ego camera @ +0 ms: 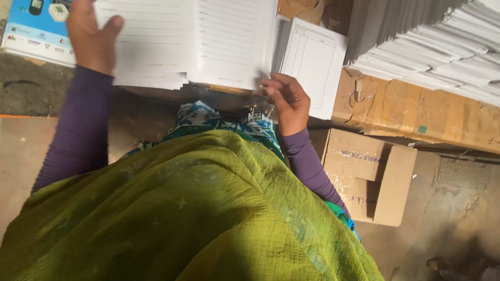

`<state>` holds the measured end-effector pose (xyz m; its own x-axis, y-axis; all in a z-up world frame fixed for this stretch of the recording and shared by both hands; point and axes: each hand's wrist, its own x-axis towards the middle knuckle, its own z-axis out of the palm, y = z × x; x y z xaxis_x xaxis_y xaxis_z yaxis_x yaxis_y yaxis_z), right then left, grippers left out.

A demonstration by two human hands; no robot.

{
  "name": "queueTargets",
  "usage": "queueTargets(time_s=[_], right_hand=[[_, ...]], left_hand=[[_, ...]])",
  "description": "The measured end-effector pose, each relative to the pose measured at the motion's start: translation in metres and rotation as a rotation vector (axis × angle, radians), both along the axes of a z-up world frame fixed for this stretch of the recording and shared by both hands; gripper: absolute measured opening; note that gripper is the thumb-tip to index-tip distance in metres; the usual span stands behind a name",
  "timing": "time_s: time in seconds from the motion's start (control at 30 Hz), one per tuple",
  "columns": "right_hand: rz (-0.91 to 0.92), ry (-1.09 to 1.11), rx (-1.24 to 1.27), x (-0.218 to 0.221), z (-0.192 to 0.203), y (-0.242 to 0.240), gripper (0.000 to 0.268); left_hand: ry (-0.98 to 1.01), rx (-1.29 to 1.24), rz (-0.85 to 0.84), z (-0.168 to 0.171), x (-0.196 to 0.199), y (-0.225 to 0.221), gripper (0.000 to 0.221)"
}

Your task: Manually collating and stacking printed paper sheets to assemble booklets on a production floor.

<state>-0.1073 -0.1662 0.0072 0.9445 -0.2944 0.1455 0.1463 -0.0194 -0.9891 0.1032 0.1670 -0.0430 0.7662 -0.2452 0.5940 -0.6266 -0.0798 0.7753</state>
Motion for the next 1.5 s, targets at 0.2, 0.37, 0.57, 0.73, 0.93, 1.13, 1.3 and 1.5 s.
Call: queueTargets(time_s=[0.2,0.37,0.57,0.73,0.93,1.13,1.3,1.5], right_hand=[[-0.287,0.231,-1.018,0.008,-0.034,-0.022,0.059],[-0.285,0.343,-1.178,0.005,-0.064,-0.031,0.066],[-0.320,0.283,-1.219,0.001,-0.075,-0.044,0.064],[-0.301,0.277,-1.234,-0.012,-0.062,-0.042,0.071],[-0.307,0.427,-1.237,-0.033,-0.077,-0.070,0.073],[-0.232,0.348,-1.169,-0.049,-0.091,-0.076,0.073],[-0.182,0.304,-1.080,-0.051,-0.089,-0.077,0.072],[-0.384,0.050,-0.703,-0.054,-0.058,-0.077,0.088]], left_hand=[[0.003,0.456,0.205,-0.046,-0.004,0.032,0.037],[-0.172,0.800,0.527,-0.026,-0.031,-0.002,0.041],[-0.174,0.428,0.147,0.039,-0.078,-0.091,0.028],[0.251,0.345,-0.484,0.063,-0.127,-0.183,0.023],[0.335,0.838,-0.443,0.010,-0.129,-0.265,0.066],[0.544,0.425,-0.298,-0.001,-0.117,-0.284,0.083],[0.597,0.432,-0.364,0.024,-0.118,-0.287,0.035],[0.212,0.363,-0.376,0.014,-0.124,-0.269,0.011]])
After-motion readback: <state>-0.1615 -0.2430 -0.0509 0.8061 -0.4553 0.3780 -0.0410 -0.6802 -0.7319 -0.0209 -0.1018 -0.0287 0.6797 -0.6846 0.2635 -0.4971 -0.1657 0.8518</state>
